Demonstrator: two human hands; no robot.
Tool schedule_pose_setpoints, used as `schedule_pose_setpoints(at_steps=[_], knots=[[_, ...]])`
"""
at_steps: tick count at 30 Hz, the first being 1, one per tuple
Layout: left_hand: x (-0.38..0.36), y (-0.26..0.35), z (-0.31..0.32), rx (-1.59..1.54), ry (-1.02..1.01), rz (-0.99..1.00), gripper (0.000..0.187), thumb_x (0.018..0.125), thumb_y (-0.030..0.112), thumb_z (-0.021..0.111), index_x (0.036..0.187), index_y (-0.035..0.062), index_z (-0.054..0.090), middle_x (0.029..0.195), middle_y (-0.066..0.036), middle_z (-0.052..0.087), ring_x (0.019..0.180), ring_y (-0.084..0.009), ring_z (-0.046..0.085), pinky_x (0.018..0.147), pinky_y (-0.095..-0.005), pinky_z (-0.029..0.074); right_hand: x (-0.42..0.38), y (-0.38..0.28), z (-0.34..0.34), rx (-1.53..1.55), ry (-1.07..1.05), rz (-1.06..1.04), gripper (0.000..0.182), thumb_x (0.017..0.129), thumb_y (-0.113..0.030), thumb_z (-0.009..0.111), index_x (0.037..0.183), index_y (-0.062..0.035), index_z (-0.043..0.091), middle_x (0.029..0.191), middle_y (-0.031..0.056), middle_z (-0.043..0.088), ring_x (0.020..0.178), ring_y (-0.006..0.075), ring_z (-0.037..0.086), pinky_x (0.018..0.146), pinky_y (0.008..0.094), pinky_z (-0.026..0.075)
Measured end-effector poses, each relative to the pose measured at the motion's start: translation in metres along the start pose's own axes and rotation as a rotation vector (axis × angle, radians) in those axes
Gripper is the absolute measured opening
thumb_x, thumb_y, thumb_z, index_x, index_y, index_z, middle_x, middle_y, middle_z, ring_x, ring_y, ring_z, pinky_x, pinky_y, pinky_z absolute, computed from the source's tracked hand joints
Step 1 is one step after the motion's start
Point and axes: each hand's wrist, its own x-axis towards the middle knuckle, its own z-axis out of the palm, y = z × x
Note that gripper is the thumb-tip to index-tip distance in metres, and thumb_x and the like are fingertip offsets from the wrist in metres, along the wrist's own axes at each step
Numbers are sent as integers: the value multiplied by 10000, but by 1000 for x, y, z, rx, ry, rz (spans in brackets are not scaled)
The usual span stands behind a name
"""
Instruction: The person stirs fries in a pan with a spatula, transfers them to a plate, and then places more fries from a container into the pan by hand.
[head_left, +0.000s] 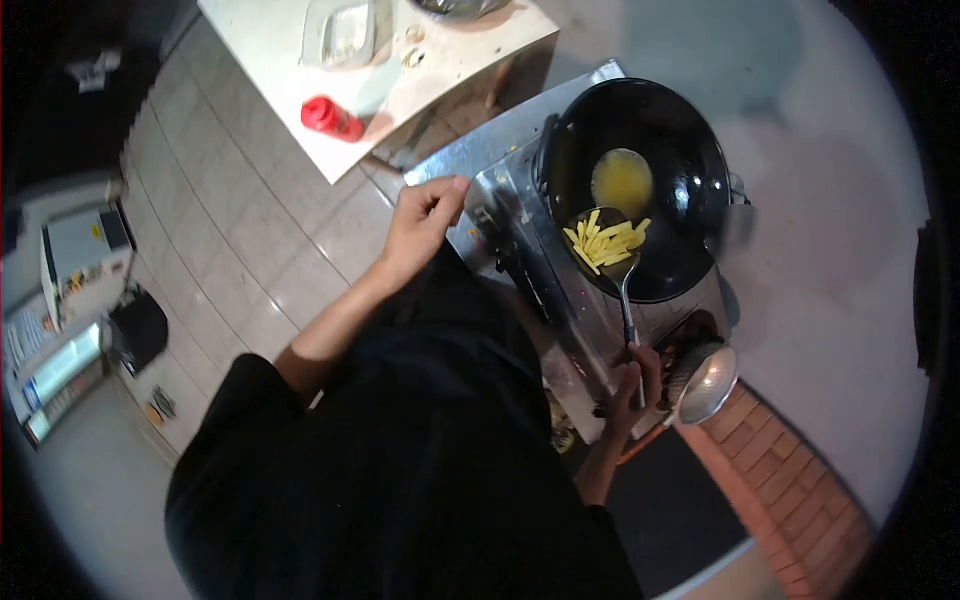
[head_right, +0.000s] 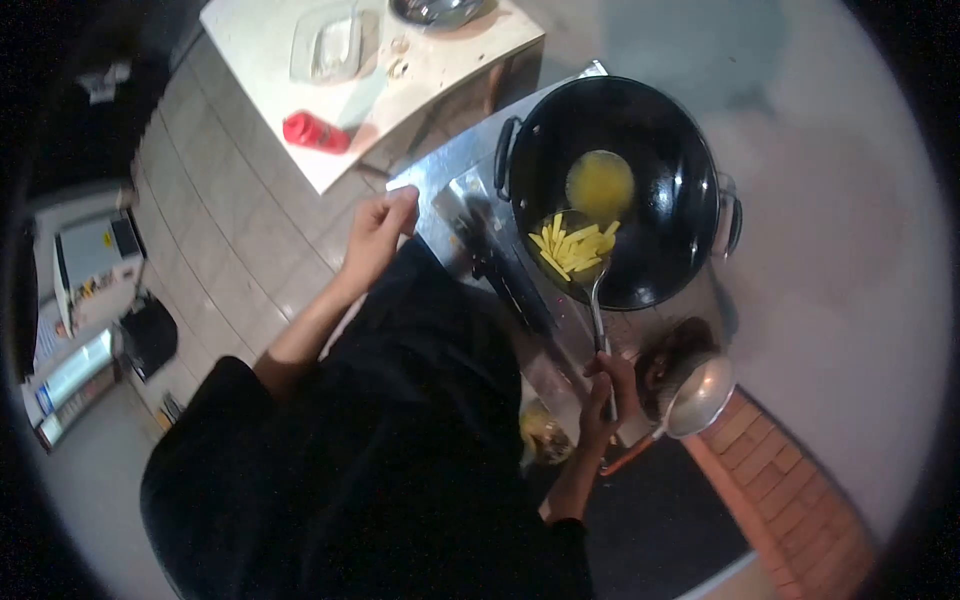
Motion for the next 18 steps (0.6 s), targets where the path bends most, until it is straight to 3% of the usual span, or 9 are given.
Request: schedule_pose_setpoints(at_steps=[5, 9, 12, 18], knots=[[-1, 5, -3, -59, 8, 1, 472, 1053, 257, 512, 656, 6, 468, 608, 35, 435, 603, -46, 381, 547, -266, 333, -4, 11, -6, -196, -50, 8, 333, 1038, -261, 482, 1131, 29, 616, 887, 110, 602, 793, 190, 595, 744, 324, 488], [-2, 0, -1, -118, -30, -22, 468, 1062, 253, 491, 658, 18, 469, 653, 22, 438, 613, -74, 380, 567, -268, 325, -6, 8, -12, -169, -63, 117, 359, 1045, -289, 477, 1153, 30, 603, 973, 118, 595, 862, 194, 596, 761, 330, 499], [-2, -9, 3, -113, -27, -25, 461, 1062, 242, 492, 661, 15, 468, 653, 21, 437, 614, -73, 381, 567, -268, 327, -6, 13, -12, -211, 29, 55, 335, 1029, -264, 497, 1086, 29, 649, 888, 141, 641, 808, 226, 595, 742, 362, 467], [-2, -17, 11, -126, -3, -33, 457, 1056, 238, 507, 662, 15, 450, 649, 39, 419, 623, -61, 360, 562, -269, 311, -12, 26, -27, -149, 16, 86, 362, 1027, -286, 501, 1086, 35, 658, 936, 155, 649, 829, 228, 599, 764, 367, 473]])
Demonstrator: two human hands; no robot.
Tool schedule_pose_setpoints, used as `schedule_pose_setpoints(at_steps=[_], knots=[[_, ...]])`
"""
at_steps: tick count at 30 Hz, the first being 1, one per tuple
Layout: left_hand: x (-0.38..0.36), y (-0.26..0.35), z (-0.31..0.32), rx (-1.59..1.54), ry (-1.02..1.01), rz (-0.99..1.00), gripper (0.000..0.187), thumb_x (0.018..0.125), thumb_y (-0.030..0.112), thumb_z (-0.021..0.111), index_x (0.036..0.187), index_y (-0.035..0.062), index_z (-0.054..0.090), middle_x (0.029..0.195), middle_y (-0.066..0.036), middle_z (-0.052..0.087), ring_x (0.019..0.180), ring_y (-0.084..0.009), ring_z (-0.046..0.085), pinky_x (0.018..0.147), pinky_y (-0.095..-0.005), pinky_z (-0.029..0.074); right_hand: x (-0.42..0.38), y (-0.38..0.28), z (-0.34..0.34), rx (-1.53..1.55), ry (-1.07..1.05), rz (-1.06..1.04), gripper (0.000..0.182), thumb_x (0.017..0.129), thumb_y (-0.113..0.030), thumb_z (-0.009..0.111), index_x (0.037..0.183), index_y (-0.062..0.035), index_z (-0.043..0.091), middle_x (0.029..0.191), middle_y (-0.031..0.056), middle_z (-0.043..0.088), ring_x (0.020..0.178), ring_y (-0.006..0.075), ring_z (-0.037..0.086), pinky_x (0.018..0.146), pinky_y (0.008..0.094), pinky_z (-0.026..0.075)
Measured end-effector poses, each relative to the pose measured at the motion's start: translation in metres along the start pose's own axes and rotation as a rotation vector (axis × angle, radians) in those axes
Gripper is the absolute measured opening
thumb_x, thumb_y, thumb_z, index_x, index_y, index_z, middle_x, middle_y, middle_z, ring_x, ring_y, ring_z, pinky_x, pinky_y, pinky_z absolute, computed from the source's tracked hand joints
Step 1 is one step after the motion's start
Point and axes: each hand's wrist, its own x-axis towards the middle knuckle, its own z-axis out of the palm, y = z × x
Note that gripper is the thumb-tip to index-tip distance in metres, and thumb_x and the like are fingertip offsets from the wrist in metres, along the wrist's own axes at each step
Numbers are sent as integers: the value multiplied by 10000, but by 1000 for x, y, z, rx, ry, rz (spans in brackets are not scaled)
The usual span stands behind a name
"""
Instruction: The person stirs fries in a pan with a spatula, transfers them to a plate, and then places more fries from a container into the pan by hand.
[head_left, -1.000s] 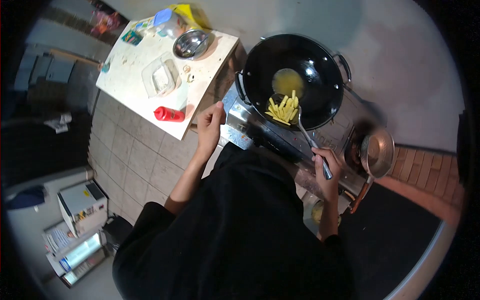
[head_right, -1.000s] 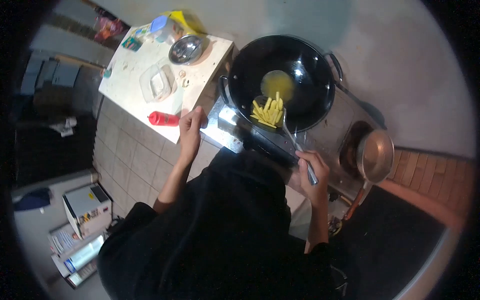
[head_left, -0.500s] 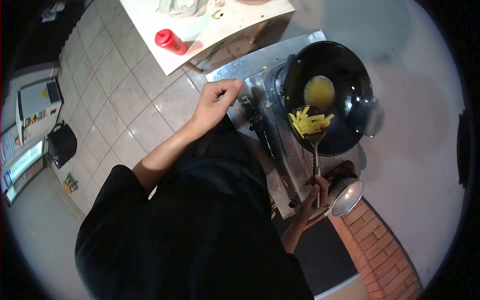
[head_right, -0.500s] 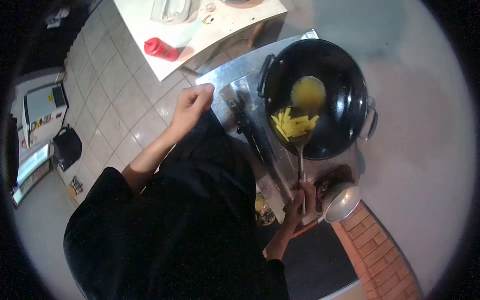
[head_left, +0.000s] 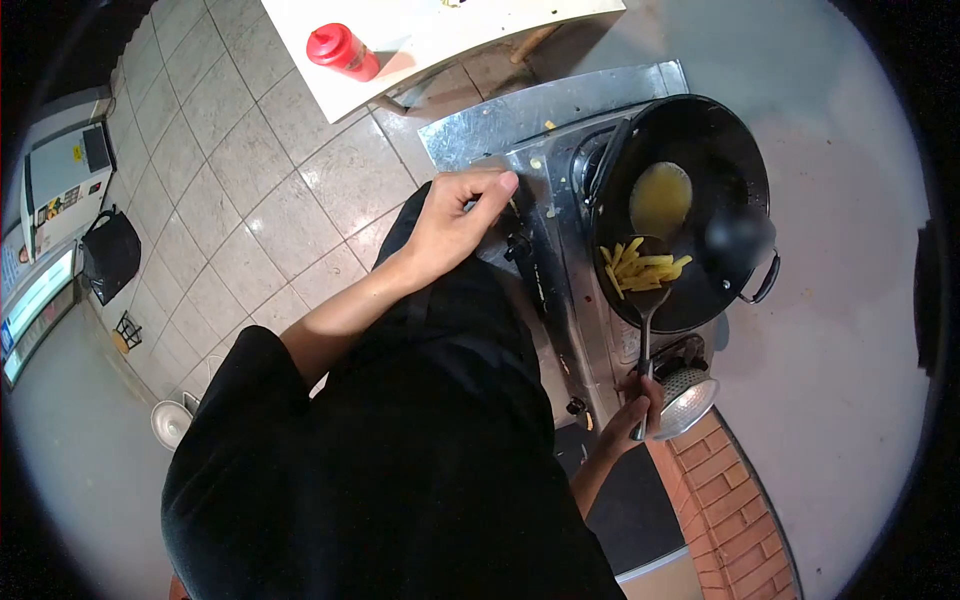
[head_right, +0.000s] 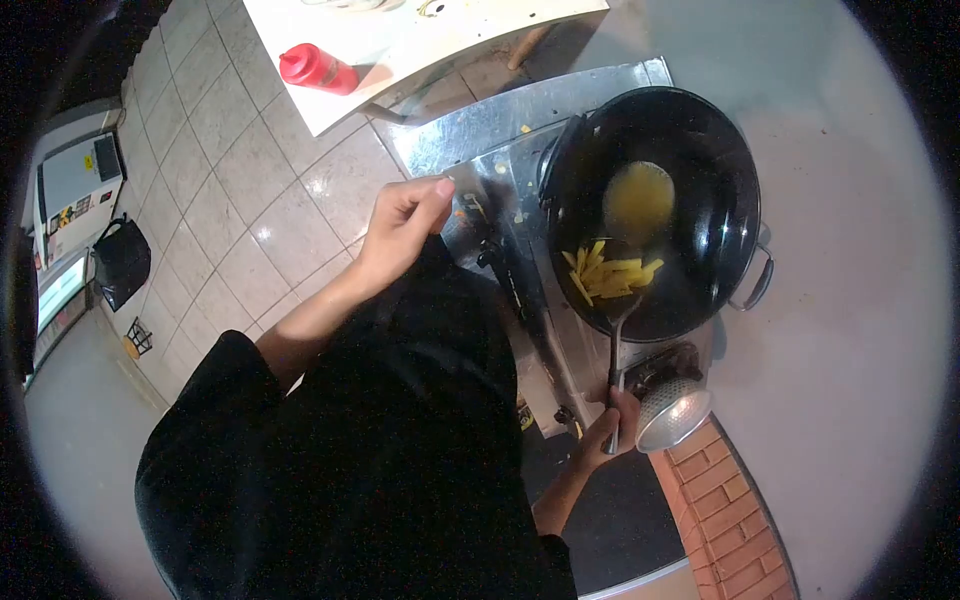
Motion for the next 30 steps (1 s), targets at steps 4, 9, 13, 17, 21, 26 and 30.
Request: schedule_pose_setpoints(at_steps=[4, 9, 13, 17, 21, 26, 30], knots=[[1, -5, 0, 21, 24, -35, 455, 1050, 235, 521, 660, 18, 429, 648, 65, 377, 633, -45, 328, 560, -270, 287, 2, -4, -1, 24, 0, 55, 386, 1028, -316, 505, 1081, 33, 661, 905, 159, 653, 835, 233, 606, 754, 365, 477], [0, -12, -5, 55, 36, -38, 445, 1042, 224, 537, 661, 39, 401, 652, 79, 336, 639, -33, 290, 550, -269, 252, 0, 5, -10, -49, -57, -35, 381, 1038, -319, 513, 1139, 38, 601, 974, 144, 615, 805, 213, 648, 680, 325, 548], [-1, -5, -8, 9, 68, -77, 453, 1040, 246, 546, 651, 60, 408, 643, 83, 351, 624, -30, 296, 544, -262, 245, 3, 1, -9, -45, -53, -27, 381, 1035, -321, 523, 1135, 38, 604, 968, 141, 618, 798, 211, 649, 679, 320, 551], [-1, -6, -10, -2, 73, -78, 462, 1040, 261, 549, 643, 62, 424, 630, 86, 362, 605, -28, 306, 535, -261, 243, 6, -8, -2, -48, 5, -9, 369, 1030, -305, 504, 1064, 25, 666, 823, 153, 661, 794, 235, 619, 713, 366, 490], [0, -6, -8, 5, 84, -52, 471, 1041, 268, 549, 631, 71, 427, 622, 89, 363, 591, -24, 303, 523, -260, 237, 2, 6, -13, -52, -45, -33, 386, 1031, -337, 525, 1104, 33, 607, 966, 132, 617, 790, 207, 645, 662, 318, 544], [-1, -3, -6, -3, 101, -69, 475, 1041, 267, 550, 626, 76, 420, 620, 93, 358, 588, -21, 297, 520, -259, 233, 8, -6, -13, -38, -55, -9, 383, 1031, -337, 523, 1094, 24, 634, 876, 133, 640, 771, 207, 627, 683, 331, 510], [-1, -1, -7, -32, 108, -57, 408, 1030, 202, 554, 680, 0, 494, 620, 61, 414, 618, -27, 366, 538, -260, 307, 12, -8, -12, -14, -54, 36, 371, 1031, -322, 525, 1096, 17, 659, 806, 143, 659, 760, 209, 609, 712, 355, 477]])
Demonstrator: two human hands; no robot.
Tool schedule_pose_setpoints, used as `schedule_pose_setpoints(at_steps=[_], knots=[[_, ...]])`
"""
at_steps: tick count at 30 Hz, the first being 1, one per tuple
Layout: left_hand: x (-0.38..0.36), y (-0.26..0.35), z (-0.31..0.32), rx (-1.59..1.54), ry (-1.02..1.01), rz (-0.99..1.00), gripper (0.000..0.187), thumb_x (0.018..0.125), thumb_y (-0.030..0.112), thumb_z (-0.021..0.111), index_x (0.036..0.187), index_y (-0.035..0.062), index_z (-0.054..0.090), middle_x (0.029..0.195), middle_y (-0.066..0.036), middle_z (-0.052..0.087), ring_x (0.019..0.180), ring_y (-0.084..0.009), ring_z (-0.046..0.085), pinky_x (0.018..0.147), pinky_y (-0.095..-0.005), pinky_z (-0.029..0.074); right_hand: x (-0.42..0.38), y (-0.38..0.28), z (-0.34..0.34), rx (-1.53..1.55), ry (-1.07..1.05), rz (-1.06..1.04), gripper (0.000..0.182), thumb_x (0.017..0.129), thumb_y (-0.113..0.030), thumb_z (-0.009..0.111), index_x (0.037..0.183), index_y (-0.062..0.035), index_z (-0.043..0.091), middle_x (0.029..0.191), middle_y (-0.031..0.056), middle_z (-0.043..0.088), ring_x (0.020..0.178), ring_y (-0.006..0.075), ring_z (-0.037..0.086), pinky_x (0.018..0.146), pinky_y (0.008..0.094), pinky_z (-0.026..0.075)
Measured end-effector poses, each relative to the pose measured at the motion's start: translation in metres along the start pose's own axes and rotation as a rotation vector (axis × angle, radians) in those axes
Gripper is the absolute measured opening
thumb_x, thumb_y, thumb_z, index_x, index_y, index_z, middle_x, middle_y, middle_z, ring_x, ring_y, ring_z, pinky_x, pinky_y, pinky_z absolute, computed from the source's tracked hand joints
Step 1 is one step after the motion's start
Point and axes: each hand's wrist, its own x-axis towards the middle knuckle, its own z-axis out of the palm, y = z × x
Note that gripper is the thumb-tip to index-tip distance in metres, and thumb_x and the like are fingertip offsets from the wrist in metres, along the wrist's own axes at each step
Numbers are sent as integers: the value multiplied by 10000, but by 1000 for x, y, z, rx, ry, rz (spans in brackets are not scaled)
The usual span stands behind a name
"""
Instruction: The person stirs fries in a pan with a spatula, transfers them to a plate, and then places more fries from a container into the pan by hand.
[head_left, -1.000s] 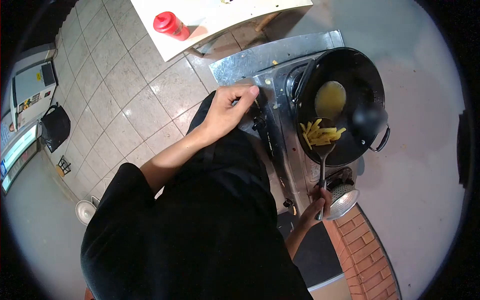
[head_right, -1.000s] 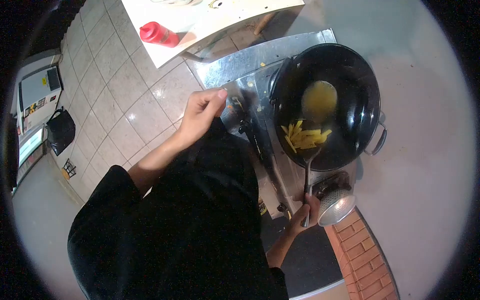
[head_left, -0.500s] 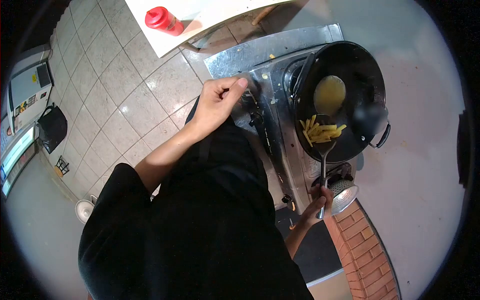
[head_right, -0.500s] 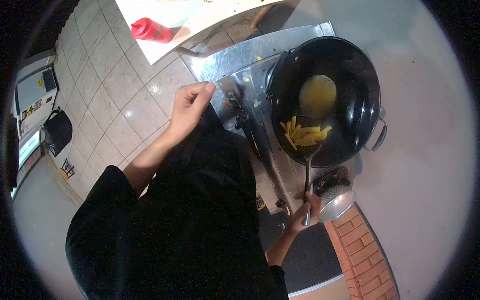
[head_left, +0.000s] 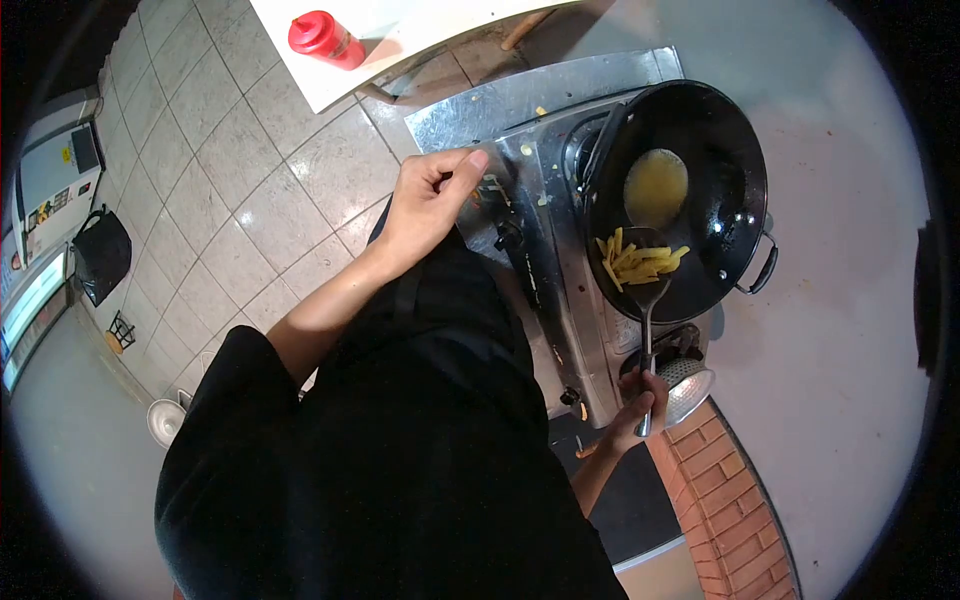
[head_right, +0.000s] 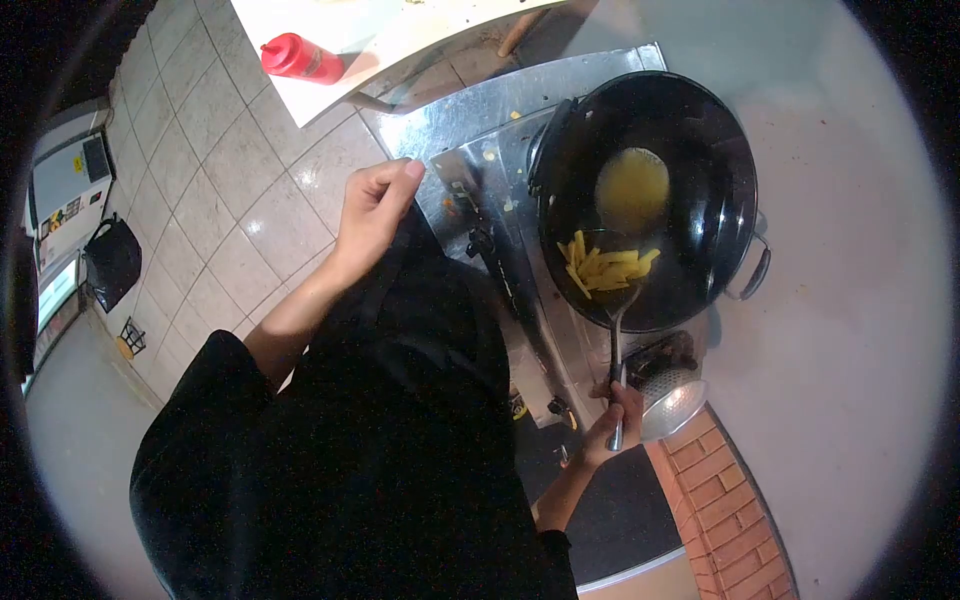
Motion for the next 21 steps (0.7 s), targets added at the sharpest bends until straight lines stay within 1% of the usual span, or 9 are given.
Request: schedule_pose_setpoints(at_steps=[2, 4, 8, 10, 11, 13, 15, 16, 21], knots=[[1, 2, 1, -11, -2, 5, 408, 1032, 202, 551, 682, 0, 493, 623, 62, 413, 619, -28, 364, 537, -263, 305, 2, 2, 0, -4, 1, -22, 365, 1031, -316, 522, 1093, 17, 658, 803, 141, 658, 760, 208, 607, 716, 352, 473], [1, 5, 3, 40, 12, 5, 476, 1051, 263, 518, 621, 87, 415, 622, 81, 352, 601, -31, 303, 534, -264, 248, 2, 2, 1, -7, 5, -39, 359, 1031, -309, 520, 1090, 17, 657, 801, 139, 658, 760, 206, 605, 719, 350, 469], [3, -9, -5, -108, 26, 34, 478, 1064, 265, 483, 645, 35, 470, 640, 52, 399, 624, -37, 322, 557, -256, 291, 2, -2, 3, -7, 9, -37, 358, 1032, -308, 512, 1073, 16, 656, 786, 131, 659, 770, 209, 602, 726, 349, 462], [5, -1, -2, -7, 124, 44, 439, 1077, 271, 442, 699, 54, 499, 665, 39, 406, 640, -49, 335, 586, -246, 302, 3, -7, 4, 1, 16, -26, 362, 1032, -313, 509, 1069, 17, 655, 781, 129, 660, 773, 210, 599, 727, 350, 461], [7, 0, -1, -4, 122, 44, 439, 1077, 271, 442, 699, 54, 499, 665, 39, 406, 640, -49, 335, 586, -246, 302, 3, -11, 4, -6, 9, -27, 367, 1032, -316, 508, 1066, 18, 656, 781, 132, 663, 777, 215, 600, 729, 354, 463], [11, 0, 1, -34, 144, 88, 347, 1079, 249, 429, 824, 42, 541, 689, 28, 420, 656, -64, 374, 611, -245, 319, 2, -10, 1, -14, 5, -25, 372, 1033, -319, 506, 1063, 20, 657, 781, 135, 667, 780, 219, 600, 732, 358, 465], [14, -4, -1, -40, 144, 104, 319, 1078, 247, 429, 870, 36, 545, 695, 26, 425, 656, -67, 384, 614, -245, 327, 3, -3, -7, -120, -31, -100, 407, 1027, -363, 509, 1077, 23, 626, 878, 130, 625, 751, 203, 633, 639, 302, 531], [14, -5, -3, -45, 146, 121, 296, 1078, 246, 428, 917, 29, 550, 702, 24, 429, 655, -71, 394, 616, -244, 336, 3, -2, -8, -120, -32, -99, 407, 1027, -363, 509, 1077, 23, 626, 878, 130, 625, 751, 203, 633, 639, 302, 531], [16, -5, -7, -48, 171, 120, 294, 1078, 242, 426, 929, 25, 557, 720, 16, 450, 669, -73, 410, 627, -240, 353, 7, -2, -12, -111, -48, -100, 414, 1024, -377, 519, 1069, 17, 637, 871, 133, 633, 750, 201, 635, 633, 309, 530]])
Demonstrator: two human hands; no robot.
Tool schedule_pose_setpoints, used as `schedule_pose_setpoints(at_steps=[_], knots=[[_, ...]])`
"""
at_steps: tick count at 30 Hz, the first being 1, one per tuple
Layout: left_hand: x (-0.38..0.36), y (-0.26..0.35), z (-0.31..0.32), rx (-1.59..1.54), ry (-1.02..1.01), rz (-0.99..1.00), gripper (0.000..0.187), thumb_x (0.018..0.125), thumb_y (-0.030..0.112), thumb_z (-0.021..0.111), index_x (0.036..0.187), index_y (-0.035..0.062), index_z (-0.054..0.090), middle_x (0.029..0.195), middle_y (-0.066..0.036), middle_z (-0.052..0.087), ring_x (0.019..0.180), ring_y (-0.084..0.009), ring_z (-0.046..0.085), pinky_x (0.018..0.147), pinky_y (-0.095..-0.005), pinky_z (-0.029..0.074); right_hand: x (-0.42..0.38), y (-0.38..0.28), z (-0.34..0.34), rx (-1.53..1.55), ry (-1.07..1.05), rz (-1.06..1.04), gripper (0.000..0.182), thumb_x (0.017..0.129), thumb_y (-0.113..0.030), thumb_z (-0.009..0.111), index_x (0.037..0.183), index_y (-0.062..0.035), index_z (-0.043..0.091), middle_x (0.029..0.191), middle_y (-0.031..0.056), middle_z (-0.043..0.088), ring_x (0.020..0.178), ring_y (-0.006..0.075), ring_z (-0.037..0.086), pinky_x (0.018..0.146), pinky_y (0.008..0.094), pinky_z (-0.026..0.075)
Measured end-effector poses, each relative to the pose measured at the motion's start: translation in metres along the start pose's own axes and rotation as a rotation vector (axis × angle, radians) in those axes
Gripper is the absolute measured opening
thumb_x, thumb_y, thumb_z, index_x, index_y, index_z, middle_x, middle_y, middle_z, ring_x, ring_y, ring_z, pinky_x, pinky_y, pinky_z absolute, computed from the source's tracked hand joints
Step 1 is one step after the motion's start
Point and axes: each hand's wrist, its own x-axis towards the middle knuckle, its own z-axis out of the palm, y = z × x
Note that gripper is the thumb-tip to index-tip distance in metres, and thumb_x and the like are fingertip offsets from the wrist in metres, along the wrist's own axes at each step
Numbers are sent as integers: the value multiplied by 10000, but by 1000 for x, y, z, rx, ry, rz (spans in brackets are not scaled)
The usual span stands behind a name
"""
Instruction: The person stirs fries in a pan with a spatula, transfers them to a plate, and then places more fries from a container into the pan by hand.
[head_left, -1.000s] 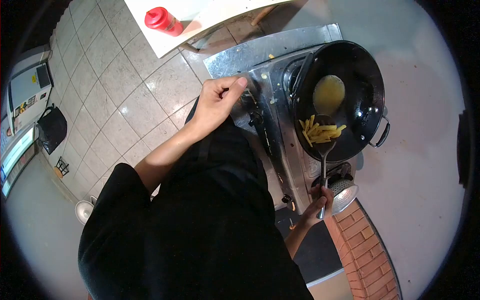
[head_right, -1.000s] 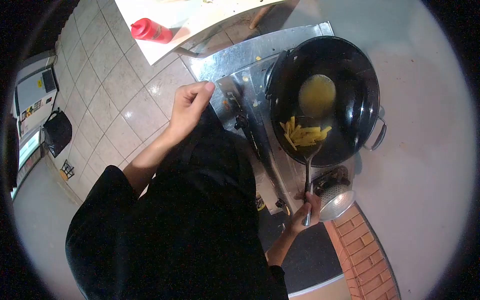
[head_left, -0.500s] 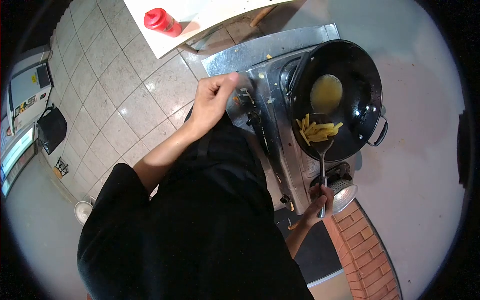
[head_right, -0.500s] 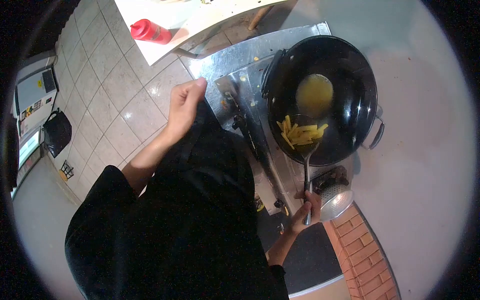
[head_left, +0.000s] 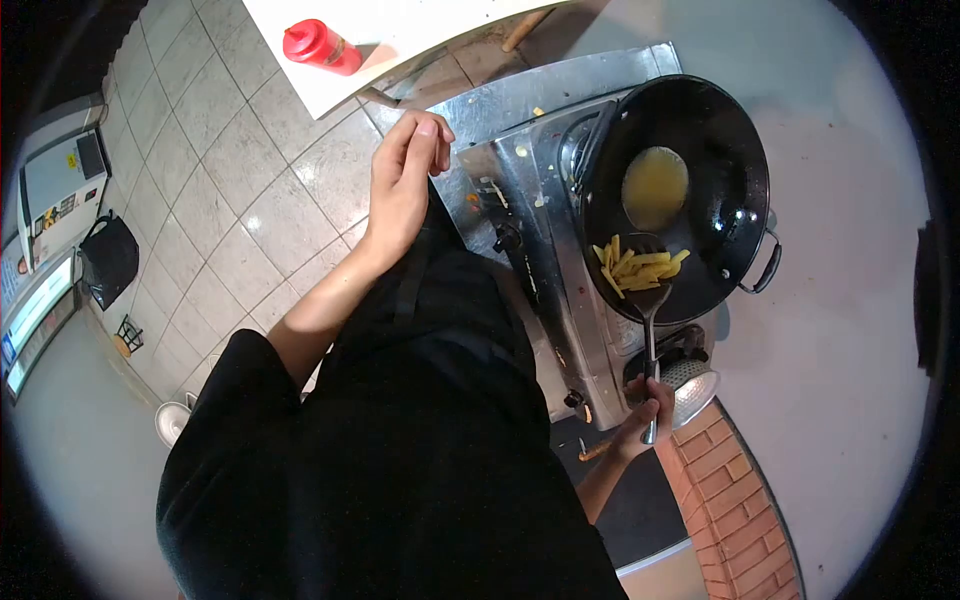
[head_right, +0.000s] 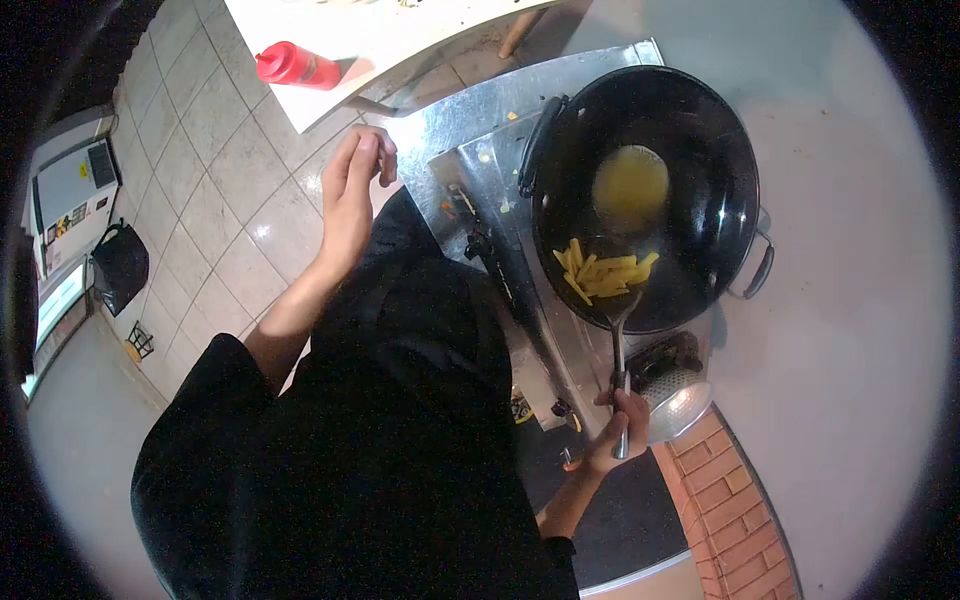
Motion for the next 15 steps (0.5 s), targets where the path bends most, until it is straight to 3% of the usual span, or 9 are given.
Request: schedule_pose_setpoints(at_steps=[7, 10, 12, 15], knots=[[3, 0, -1, -13, 13, -16, 297, 1077, 241, 427, 929, 25, 567, 720, 13, 465, 675, -72, 429, 634, -238, 366, 0, -4, -6, -19, 8, 1, 416, 1016, -388, 547, 1069, 13, 646, 866, 135, 639, 712, 197, 631, 625, 313, 526], [5, 0, 0, -7, 3, -2, 299, 1077, 240, 427, 927, 24, 569, 716, 12, 467, 675, -72, 431, 632, -237, 366, 0, -7, -8, -18, 28, 66, 430, 1015, -368, 544, 1014, 43, 669, 789, 158, 663, 762, 245, 618, 685, 363, 490], [6, 2, 1, 0, -1, -7, 302, 1077, 240, 425, 925, 24, 570, 716, 12, 469, 675, -72, 431, 632, -237, 367, 4, -6, -8, -40, -15, -24, 384, 1026, -339, 525, 1068, 24, 644, 852, 133, 643, 718, 191, 628, 626, 311, 523], [7, 4, 2, 11, -5, -7, 308, 1077, 242, 423, 918, 24, 571, 717, 11, 471, 675, -73, 432, 632, -238, 369, 5, -7, -8, -12, -46, 2, 338, 1031, -271, 497, 1072, 30, 644, 874, 130, 644, 736, 190, 630, 647, 313, 525]])
